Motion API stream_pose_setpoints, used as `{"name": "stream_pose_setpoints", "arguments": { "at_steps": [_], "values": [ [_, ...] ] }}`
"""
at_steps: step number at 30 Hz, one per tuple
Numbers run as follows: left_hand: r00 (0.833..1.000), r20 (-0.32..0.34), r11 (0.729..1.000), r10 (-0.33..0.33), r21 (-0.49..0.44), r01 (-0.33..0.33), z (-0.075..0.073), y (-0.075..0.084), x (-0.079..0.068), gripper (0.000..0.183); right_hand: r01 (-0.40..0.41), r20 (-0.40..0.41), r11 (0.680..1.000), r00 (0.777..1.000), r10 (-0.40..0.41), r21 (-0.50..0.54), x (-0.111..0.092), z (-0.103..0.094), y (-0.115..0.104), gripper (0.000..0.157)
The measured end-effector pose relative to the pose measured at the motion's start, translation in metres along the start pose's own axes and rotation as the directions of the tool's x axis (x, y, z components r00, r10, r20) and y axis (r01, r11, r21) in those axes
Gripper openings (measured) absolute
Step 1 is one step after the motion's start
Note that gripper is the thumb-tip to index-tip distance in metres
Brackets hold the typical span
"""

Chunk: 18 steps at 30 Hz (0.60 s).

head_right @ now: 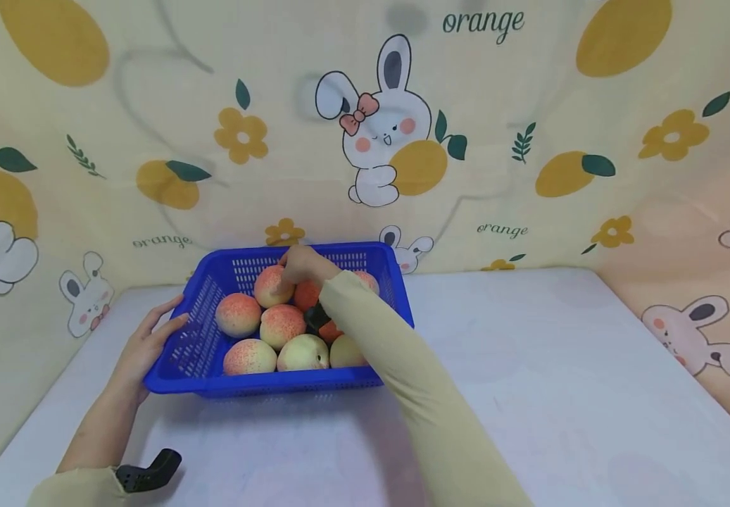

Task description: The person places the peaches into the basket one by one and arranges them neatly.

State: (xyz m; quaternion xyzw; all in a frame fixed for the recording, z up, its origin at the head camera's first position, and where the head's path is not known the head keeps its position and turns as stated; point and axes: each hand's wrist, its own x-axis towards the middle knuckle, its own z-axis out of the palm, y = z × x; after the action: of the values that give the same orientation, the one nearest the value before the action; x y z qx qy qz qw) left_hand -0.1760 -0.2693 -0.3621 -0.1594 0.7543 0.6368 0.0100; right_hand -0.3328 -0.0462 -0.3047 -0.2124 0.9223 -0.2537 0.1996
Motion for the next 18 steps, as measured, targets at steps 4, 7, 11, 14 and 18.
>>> {"name": "stream_pose_setpoints", "arguments": {
  "at_steps": [4,7,11,14,18],
  "values": [
    [1.0,0.004,1.0,-0.005,-0.009,0.005,0.002,-0.002,0.0,0.064,-0.016,0.012,1.0,1.0,0.016,0.002,0.001,0.002,0.004,0.06],
    [1.0,0.004,1.0,-0.014,-0.014,0.014,0.003,-0.004,0.001,0.063,-0.008,0.036,1.0,0.999,0.008,0.005,0.003,0.004,0.008,0.062],
    [1.0,-0.007,1.0,-0.017,0.004,0.017,0.004,-0.005,0.002,0.063,0.044,0.051,0.997,0.998,-0.047,0.063,0.002,0.003,0.017,0.061],
    [1.0,-0.015,0.999,-0.015,0.035,0.015,0.002,-0.003,0.002,0.064,0.076,0.058,0.987,0.995,-0.085,0.14,0.0,-0.001,0.023,0.058],
    [1.0,-0.02,0.995,0.008,0.1,-0.006,-0.003,0.0,0.003,0.066,0.098,0.074,0.966,0.99,-0.119,0.241,-0.006,-0.009,0.027,0.056]
  ]
}}
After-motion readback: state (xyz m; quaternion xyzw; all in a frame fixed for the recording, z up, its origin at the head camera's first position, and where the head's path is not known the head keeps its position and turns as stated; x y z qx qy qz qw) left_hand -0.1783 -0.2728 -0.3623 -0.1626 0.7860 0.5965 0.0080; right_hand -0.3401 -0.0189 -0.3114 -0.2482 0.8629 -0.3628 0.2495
